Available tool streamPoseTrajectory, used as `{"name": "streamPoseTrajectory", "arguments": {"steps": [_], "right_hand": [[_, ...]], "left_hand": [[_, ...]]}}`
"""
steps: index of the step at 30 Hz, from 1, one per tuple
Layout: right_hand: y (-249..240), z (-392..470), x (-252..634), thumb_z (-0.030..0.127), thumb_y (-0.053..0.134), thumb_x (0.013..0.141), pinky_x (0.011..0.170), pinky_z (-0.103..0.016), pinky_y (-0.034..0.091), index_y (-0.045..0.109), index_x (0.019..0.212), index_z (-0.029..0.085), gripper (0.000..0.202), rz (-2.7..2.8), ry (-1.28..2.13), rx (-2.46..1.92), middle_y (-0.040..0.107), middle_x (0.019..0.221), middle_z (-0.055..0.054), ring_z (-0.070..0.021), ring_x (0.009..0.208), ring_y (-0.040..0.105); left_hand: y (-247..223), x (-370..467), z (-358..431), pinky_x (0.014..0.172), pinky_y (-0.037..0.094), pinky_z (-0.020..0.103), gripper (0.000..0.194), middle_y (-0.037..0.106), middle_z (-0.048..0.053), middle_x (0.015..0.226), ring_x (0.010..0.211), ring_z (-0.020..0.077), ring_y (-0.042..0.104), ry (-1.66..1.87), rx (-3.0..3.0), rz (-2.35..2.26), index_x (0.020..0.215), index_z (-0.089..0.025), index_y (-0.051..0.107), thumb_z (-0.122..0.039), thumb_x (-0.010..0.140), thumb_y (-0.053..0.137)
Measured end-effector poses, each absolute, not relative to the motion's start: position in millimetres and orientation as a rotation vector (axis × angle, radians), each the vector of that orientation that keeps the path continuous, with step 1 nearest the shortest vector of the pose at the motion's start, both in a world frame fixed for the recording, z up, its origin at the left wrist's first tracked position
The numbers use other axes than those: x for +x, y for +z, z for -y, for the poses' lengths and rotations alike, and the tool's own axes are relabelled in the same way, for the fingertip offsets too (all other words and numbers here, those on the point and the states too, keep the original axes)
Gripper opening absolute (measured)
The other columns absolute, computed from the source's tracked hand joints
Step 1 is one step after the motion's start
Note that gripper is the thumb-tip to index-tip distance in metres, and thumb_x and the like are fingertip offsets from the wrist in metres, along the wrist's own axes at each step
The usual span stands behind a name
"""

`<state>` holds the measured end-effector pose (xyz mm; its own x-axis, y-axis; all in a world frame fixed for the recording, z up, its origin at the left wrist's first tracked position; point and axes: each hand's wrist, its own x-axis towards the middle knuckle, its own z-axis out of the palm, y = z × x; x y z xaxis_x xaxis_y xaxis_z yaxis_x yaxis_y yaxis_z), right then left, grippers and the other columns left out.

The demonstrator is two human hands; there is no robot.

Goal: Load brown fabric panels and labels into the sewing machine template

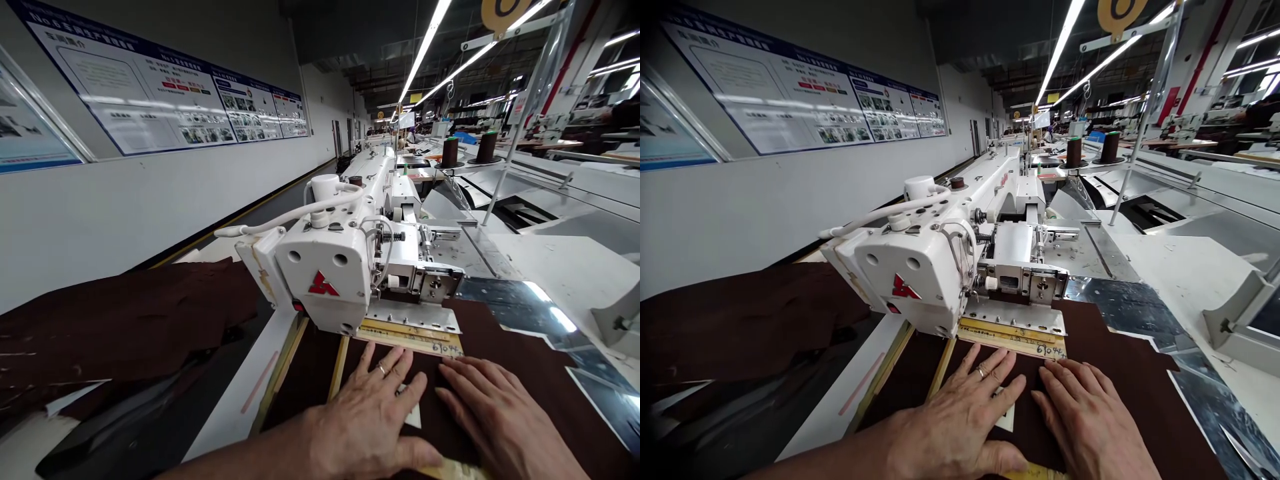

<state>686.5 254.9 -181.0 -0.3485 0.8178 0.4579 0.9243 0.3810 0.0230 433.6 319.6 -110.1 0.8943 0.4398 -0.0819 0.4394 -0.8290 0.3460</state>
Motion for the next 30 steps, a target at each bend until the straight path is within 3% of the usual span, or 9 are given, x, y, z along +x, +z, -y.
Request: {"name": "streamPoseTrajectory", "arguments": {"steps": [10, 19, 30], "right_hand": [[-179, -255, 688, 0.041, 0.046, 0.104, 0.1, -0.042, 0.041, 0.062, 0.125, 0.024, 0.031, 2.271, -0.296, -1.533, 0.064, 0.128, 0.0, -0.0247, 0.12, 0.053], [-179, -253, 693, 0.046, 0.044, 0.104, 0.094, -0.042, 0.05, 0.061, 0.129, 0.028, 0.035, 2.3, -0.189, -1.591, 0.061, 0.132, -0.001, -0.0268, 0.121, 0.052], [-183, -250, 698, 0.048, 0.046, 0.102, 0.094, -0.04, 0.052, 0.059, 0.135, 0.027, 0.041, 2.353, -0.244, -1.56, 0.057, 0.138, -0.002, -0.0268, 0.123, 0.051]], "left_hand": [[-113, 435, -316, 0.122, 0.013, 0.055, 0.08, 0.022, 0.013, 0.164, 0.154, 0.0294, 0.009, 0.01, 2.761, -0.685, 0.156, -0.019, 0.029, -0.073, 0.097, 0.03], [-109, 436, -318, 0.123, 0.008, 0.057, 0.08, 0.02, 0.015, 0.164, 0.154, 0.0294, 0.007, -0.012, 2.693, -0.669, 0.157, -0.019, 0.027, -0.073, 0.098, 0.026], [-111, 436, -316, 0.124, 0.007, 0.052, 0.076, 0.027, 0.016, 0.162, 0.153, 0.0298, 0.012, 0.04, 2.693, -0.683, 0.153, -0.016, 0.034, -0.069, 0.1, 0.028]]}}
